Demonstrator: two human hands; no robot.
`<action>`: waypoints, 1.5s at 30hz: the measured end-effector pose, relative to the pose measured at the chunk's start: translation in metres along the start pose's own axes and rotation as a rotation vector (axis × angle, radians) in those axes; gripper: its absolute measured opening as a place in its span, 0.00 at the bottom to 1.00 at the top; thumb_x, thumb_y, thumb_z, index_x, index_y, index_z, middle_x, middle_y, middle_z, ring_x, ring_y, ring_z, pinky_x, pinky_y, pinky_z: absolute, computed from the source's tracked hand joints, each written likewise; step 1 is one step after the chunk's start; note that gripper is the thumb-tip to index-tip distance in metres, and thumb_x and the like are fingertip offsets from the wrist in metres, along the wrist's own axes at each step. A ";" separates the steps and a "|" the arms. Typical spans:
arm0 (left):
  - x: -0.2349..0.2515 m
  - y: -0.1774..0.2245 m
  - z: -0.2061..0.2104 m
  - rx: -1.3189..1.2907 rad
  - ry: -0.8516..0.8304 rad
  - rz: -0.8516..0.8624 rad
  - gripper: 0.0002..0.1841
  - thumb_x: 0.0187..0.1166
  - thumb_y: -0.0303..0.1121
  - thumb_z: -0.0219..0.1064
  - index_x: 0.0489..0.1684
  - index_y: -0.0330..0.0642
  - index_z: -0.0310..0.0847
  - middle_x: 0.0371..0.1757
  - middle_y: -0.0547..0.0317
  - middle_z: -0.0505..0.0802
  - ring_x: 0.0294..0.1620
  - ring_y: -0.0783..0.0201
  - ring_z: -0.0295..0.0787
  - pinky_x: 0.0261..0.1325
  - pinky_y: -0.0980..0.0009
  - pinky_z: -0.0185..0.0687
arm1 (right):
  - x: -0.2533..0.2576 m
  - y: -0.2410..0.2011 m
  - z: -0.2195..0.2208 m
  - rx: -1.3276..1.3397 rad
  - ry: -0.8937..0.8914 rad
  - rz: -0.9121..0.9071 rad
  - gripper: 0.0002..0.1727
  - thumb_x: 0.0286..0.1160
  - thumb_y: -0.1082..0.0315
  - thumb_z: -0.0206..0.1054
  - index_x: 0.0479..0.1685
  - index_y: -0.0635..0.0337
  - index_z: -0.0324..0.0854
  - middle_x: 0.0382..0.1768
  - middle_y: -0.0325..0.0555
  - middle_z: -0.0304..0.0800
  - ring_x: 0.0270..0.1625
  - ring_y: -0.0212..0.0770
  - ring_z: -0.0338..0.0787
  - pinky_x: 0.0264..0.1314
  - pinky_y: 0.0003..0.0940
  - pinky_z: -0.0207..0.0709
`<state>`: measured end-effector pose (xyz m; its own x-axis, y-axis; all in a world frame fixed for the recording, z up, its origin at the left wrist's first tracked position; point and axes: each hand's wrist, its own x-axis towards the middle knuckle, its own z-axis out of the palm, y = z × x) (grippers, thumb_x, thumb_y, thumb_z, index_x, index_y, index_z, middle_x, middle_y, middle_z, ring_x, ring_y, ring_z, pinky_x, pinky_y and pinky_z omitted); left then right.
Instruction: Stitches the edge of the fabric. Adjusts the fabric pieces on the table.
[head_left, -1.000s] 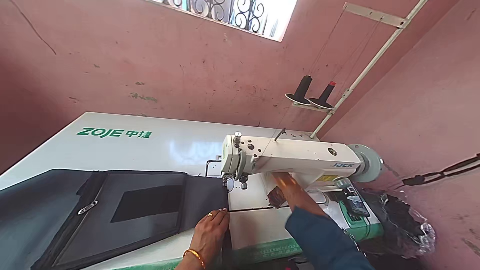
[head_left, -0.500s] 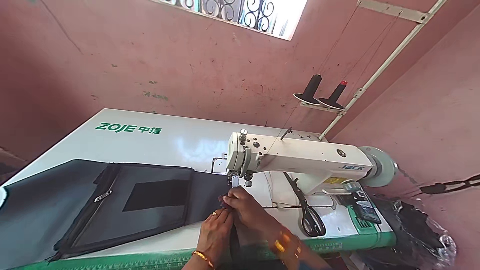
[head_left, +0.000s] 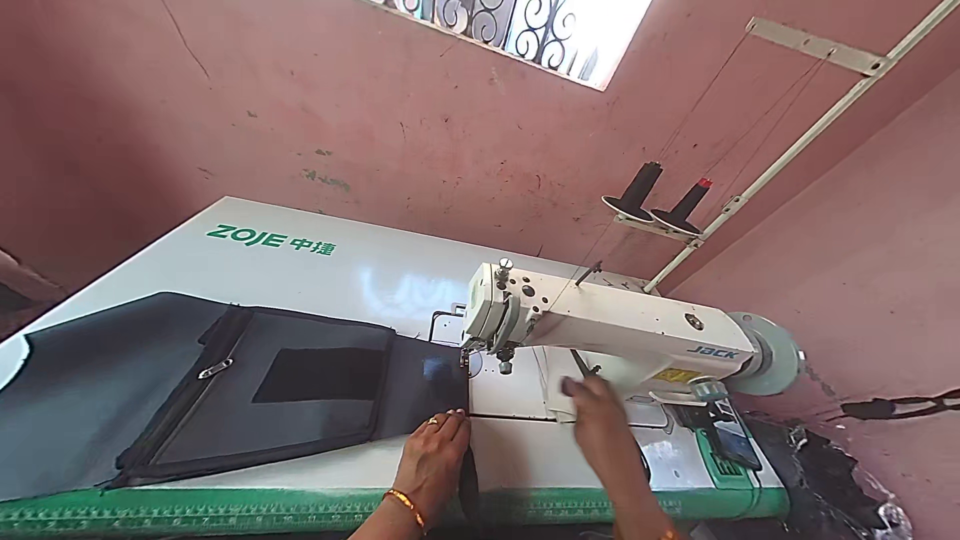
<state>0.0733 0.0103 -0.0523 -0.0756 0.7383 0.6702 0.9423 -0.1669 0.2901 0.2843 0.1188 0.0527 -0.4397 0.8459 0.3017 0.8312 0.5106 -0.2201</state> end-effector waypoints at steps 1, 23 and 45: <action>0.000 0.001 0.000 0.003 -0.007 0.001 0.11 0.65 0.21 0.64 0.32 0.37 0.95 0.41 0.52 0.99 0.43 0.54 0.99 0.44 0.62 0.93 | -0.003 0.015 -0.011 -0.090 0.009 0.141 0.13 0.68 0.84 0.67 0.49 0.69 0.92 0.50 0.70 0.88 0.60 0.70 0.86 0.64 0.63 0.80; 0.005 -0.005 -0.001 0.034 -0.046 0.061 0.11 0.63 0.20 0.64 0.31 0.38 0.94 0.39 0.53 0.98 0.38 0.55 0.98 0.38 0.63 0.92 | 0.027 0.043 0.006 0.521 0.228 -0.149 0.08 0.61 0.74 0.65 0.31 0.69 0.88 0.35 0.49 0.93 0.34 0.31 0.91 0.39 0.26 0.87; 0.010 -0.019 0.000 -0.075 -0.099 0.134 0.12 0.68 0.19 0.61 0.32 0.41 0.93 0.47 0.55 0.99 0.57 0.54 0.96 0.61 0.62 0.90 | -0.002 -0.003 0.083 0.237 0.094 -0.569 0.15 0.68 0.78 0.64 0.47 0.57 0.94 0.37 0.46 0.91 0.42 0.46 0.89 0.47 0.35 0.86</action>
<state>0.0548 0.0204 -0.0513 0.0853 0.7664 0.6367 0.9146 -0.3138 0.2552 0.2544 0.1284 -0.0241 -0.7507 0.4191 0.5106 0.3721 0.9070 -0.1974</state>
